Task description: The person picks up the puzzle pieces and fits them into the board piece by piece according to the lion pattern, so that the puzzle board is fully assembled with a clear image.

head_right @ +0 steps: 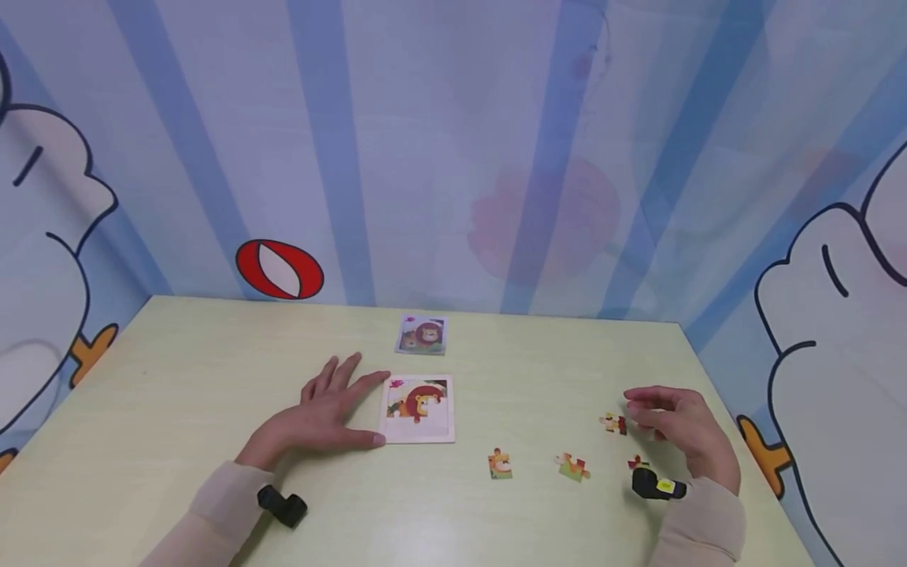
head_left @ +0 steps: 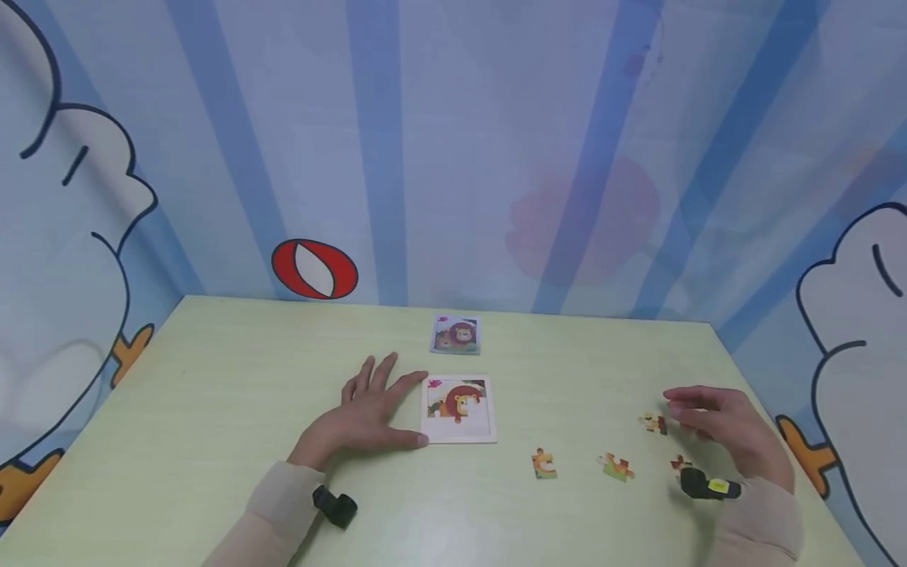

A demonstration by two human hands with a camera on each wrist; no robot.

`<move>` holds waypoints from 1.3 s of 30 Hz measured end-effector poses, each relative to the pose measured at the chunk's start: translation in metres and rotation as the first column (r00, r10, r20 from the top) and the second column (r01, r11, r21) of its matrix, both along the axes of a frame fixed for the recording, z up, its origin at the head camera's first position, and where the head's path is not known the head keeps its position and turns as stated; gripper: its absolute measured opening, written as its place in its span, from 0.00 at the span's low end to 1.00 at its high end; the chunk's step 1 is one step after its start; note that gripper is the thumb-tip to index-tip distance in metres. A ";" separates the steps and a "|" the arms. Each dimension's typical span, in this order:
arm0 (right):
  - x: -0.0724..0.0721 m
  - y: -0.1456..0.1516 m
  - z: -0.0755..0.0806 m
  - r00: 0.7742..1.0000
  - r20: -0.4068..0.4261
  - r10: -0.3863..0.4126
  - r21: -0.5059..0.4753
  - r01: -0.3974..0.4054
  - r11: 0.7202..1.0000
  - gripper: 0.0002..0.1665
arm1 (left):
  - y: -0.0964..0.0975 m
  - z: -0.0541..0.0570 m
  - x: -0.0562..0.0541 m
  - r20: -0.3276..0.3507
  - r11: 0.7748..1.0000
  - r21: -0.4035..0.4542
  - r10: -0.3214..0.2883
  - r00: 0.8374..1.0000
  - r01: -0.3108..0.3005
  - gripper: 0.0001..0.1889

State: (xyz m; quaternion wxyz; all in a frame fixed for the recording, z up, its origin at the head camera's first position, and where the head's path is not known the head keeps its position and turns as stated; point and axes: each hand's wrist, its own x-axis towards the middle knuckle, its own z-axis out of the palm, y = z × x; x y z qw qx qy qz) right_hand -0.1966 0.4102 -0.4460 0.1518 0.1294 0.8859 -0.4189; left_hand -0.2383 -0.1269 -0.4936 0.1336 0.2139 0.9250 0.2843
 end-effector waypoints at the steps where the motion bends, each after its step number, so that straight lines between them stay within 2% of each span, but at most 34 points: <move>1: 0.000 0.002 -0.002 1.000 0.015 -0.006 -0.002 0.006 1.000 0.31 | 0.000 0.000 0.000 0.002 1.000 -0.005 0.001 1.000 -0.001 0.53; 5: -0.001 0.006 -0.009 0.998 0.067 -0.006 -0.015 0.007 1.000 0.29 | 0.000 -0.002 -0.001 0.004 1.000 -0.001 0.003 1.000 -0.003 0.53; 11: -0.002 0.007 -0.013 0.997 0.082 0.000 -0.001 0.000 1.000 0.31 | 0.001 -0.005 -0.003 -0.006 0.999 -0.033 0.012 1.000 -0.012 0.54; 15: -0.004 0.006 -0.013 0.998 0.060 0.025 0.074 -0.029 0.997 0.31 | 0.000 -0.006 -0.003 -0.010 1.000 -0.022 0.010 1.000 -0.011 0.53; 18: -0.005 0.003 -0.013 0.999 0.037 0.033 0.146 -0.038 0.988 0.27 | 0.000 -0.006 -0.003 -0.014 1.000 -0.010 0.006 1.000 -0.006 0.53; 22: -0.006 0.000 -0.013 0.999 0.021 0.035 0.172 -0.038 0.984 0.22 | 0.001 -0.006 -0.003 -0.013 1.000 -0.028 0.008 1.000 -0.009 0.53; 29: -0.006 -0.002 -0.014 0.997 -0.012 0.082 0.088 -0.081 0.993 0.20 | 0.000 -0.005 -0.003 -0.020 1.000 0.006 -0.003 1.000 0.003 0.53; 33: -0.006 -0.004 -0.015 0.996 -0.027 0.082 0.030 -0.082 0.996 0.19 | 0.000 -0.005 -0.002 -0.025 1.000 0.013 -0.005 1.000 0.005 0.53; 39: -0.006 -0.010 -0.014 0.995 -0.069 0.072 -0.079 -0.077 0.994 0.25 | 0.000 -0.001 0.000 -0.015 1.000 0.000 -0.005 1.000 0.005 0.54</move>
